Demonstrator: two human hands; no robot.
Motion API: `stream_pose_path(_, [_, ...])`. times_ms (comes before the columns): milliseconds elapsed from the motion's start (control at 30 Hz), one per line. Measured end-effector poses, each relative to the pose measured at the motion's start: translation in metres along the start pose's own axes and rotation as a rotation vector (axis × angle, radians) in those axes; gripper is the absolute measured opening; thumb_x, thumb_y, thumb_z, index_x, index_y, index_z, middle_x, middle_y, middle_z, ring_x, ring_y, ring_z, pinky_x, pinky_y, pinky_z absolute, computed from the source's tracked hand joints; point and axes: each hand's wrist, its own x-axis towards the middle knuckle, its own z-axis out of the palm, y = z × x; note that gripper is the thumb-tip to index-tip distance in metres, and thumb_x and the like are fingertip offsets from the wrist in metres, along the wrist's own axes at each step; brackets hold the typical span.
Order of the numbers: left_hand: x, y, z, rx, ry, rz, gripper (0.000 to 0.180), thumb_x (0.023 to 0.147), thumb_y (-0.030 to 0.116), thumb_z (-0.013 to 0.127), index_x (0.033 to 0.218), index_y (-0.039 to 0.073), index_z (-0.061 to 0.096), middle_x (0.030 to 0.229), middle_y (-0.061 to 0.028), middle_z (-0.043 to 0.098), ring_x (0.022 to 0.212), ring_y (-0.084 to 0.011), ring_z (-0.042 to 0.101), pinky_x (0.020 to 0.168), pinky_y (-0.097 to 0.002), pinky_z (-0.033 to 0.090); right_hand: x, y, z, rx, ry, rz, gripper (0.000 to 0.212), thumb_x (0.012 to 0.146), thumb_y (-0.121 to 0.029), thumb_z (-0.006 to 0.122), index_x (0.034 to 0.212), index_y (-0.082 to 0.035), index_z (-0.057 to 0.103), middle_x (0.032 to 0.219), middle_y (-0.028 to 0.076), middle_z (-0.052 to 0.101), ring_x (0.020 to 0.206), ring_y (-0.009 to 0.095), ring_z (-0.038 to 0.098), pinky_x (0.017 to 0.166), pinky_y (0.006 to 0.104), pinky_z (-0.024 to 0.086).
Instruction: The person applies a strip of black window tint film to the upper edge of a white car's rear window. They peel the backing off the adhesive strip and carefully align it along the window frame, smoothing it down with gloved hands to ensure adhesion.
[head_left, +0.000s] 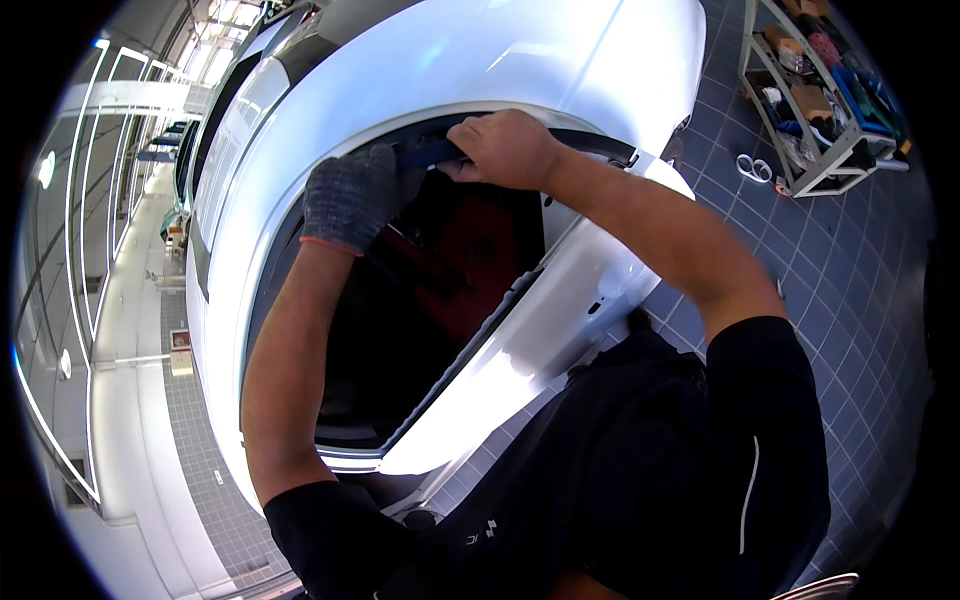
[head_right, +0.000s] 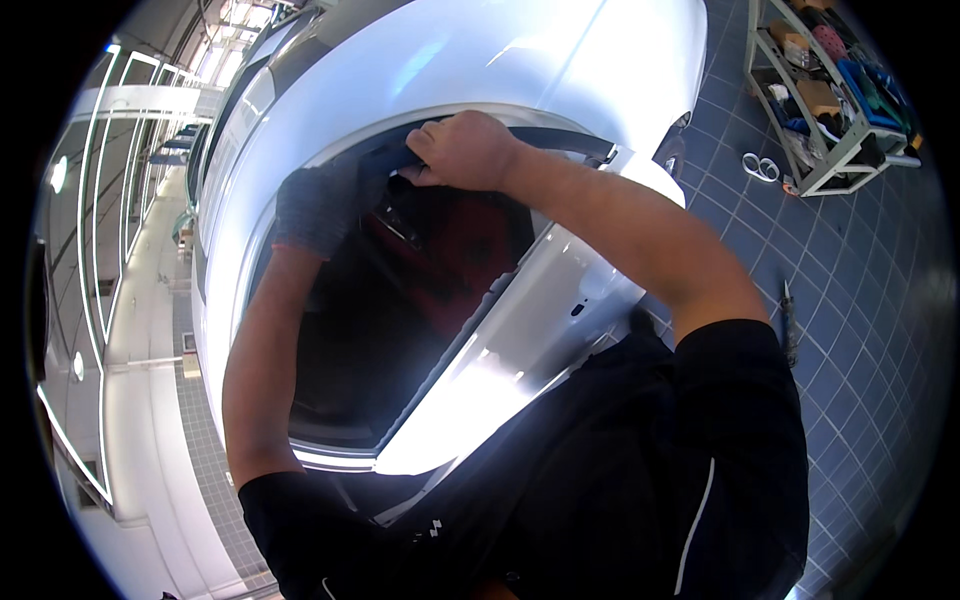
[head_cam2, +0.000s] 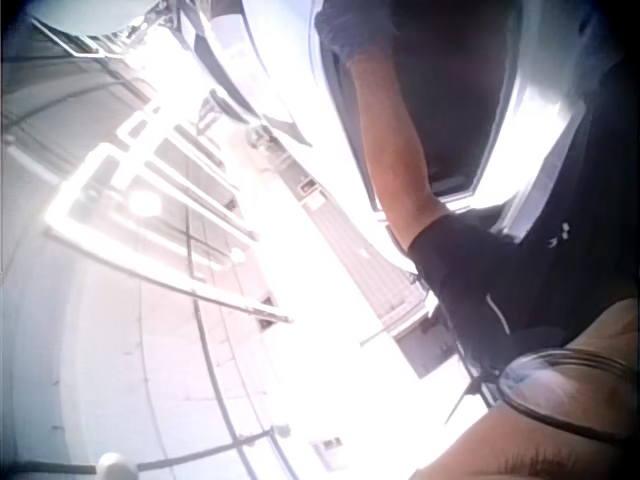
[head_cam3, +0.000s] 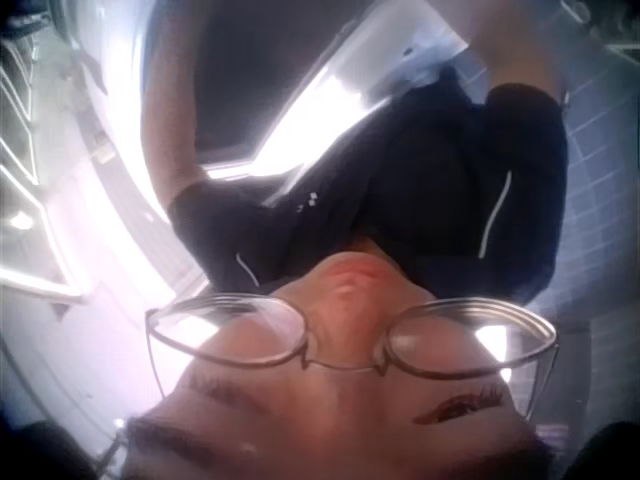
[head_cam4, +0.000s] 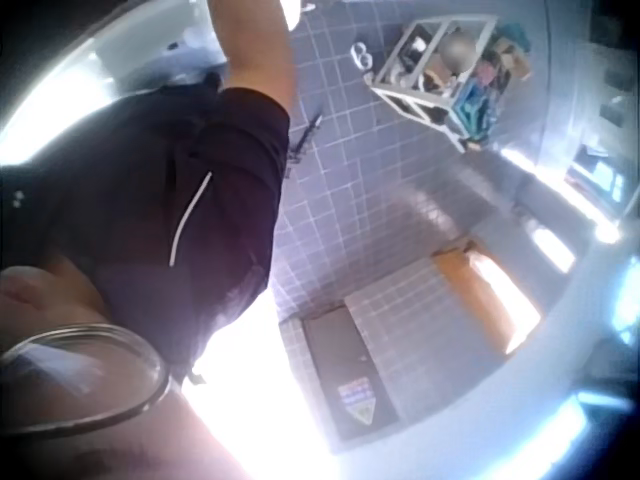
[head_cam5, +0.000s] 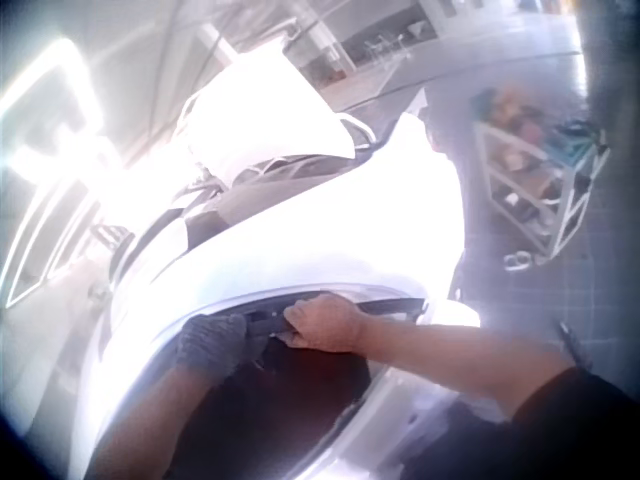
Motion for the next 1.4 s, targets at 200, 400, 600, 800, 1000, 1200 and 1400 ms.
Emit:
stream_pose_path(200, [0.008, 0.024, -0.018, -0.094, -0.008, -0.022, 0.046, 0.091, 0.054, 0.069, 0.093, 0.008, 0.074, 0.079, -0.0184, 0.074, 0.071, -0.0362, 0.074, 0.068, -0.0517, 0.059, -0.017, 0.009, -0.025, 0.132, -0.107, 0.152, 0.047, 0.087, -0.048, 0.077, 0.106, -0.006, 0.068, 0.083, 0.010, 0.069, 0.077, 0.032, 0.071, 0.069, 0.0410, 0.057])
stream_pose_path(400, [0.029, 0.051, -0.017, -0.150, 0.007, 0.093, 0.046, 0.091, 0.054, 0.070, 0.096, 0.008, 0.073, 0.081, -0.0173, 0.074, 0.075, -0.0352, 0.074, 0.072, -0.0491, 0.059, -0.060, 0.032, -0.038, 0.091, -0.065, 0.191, 0.045, 0.090, -0.048, 0.074, 0.106, -0.006, 0.064, 0.084, 0.011, 0.068, 0.076, 0.033, 0.071, 0.068, 0.0425, 0.057])
stream_pose_path(600, [0.035, 0.050, 0.007, -0.086, 0.026, 0.174, 0.045, 0.093, 0.051, 0.069, 0.092, 0.007, 0.071, 0.080, -0.0165, 0.074, 0.074, -0.0338, 0.074, 0.071, -0.0475, 0.059, -0.061, 0.032, -0.025, 0.028, -0.046, 0.127, 0.044, 0.092, -0.045, 0.074, 0.107, -0.005, 0.060, 0.079, 0.011, 0.065, 0.073, 0.033, 0.069, 0.065, 0.0430, 0.056])
stream_pose_path(800, [0.051, 0.080, -0.009, -0.154, -0.094, 0.104, 0.055, 0.095, 0.059, 0.062, 0.101, 0.005, 0.072, 0.089, -0.0171, 0.075, 0.086, -0.0341, 0.074, 0.083, -0.0481, 0.058, -0.072, 0.034, -0.042, 0.170, -0.174, 0.325, 0.050, 0.093, -0.039, 0.074, 0.128, -0.005, 0.064, 0.107, 0.015, 0.070, 0.099, 0.035, 0.069, 0.088, 0.0436, 0.054])
stream_pose_path(1000, [0.079, 0.108, -0.006, -0.121, -0.268, 0.155, 0.031, 0.101, 0.044, 0.059, 0.117, 0.023, 0.075, 0.108, -0.0138, 0.075, 0.102, -0.0347, 0.071, 0.089, -0.0480, 0.055, -0.111, 0.037, -0.073, 0.165, -0.296, 0.687, 0.047, 0.106, -0.037, 0.058, 0.138, -0.003, 0.061, 0.119, 0.019, 0.069, 0.110, 0.036, 0.066, 0.099, 0.0450, 0.050])
stream_pose_path(1200, [0.092, 0.107, 0.002, 0.010, -0.344, 0.275, 0.029, 0.104, 0.038, 0.054, 0.118, 0.024, 0.075, 0.112, -0.0138, 0.074, 0.102, -0.0317, 0.072, 0.089, -0.0448, 0.057, -0.113, 0.034, -0.070, 0.262, -0.269, 0.782, 0.052, 0.104, -0.047, 0.057, 0.130, -0.003, 0.065, 0.114, 0.020, 0.070, 0.108, 0.037, 0.065, 0.096, 0.0449, 0.050])
stream_pose_path(1400, [0.089, 0.121, -0.007, 0.027, -0.261, 0.200, 0.042, 0.097, 0.051, 0.059, 0.107, 0.014, 0.076, 0.096, -0.0141, 0.077, 0.091, -0.0359, 0.074, 0.084, -0.0456, 0.058, -0.131, 0.032, -0.044, -0.116, -0.094, 0.568, 0.047, 0.097, -0.046, 0.067, 0.121, -0.005, 0.065, 0.101, 0.015, 0.070, 0.096, 0.035, 0.068, 0.087, 0.0439, 0.053])
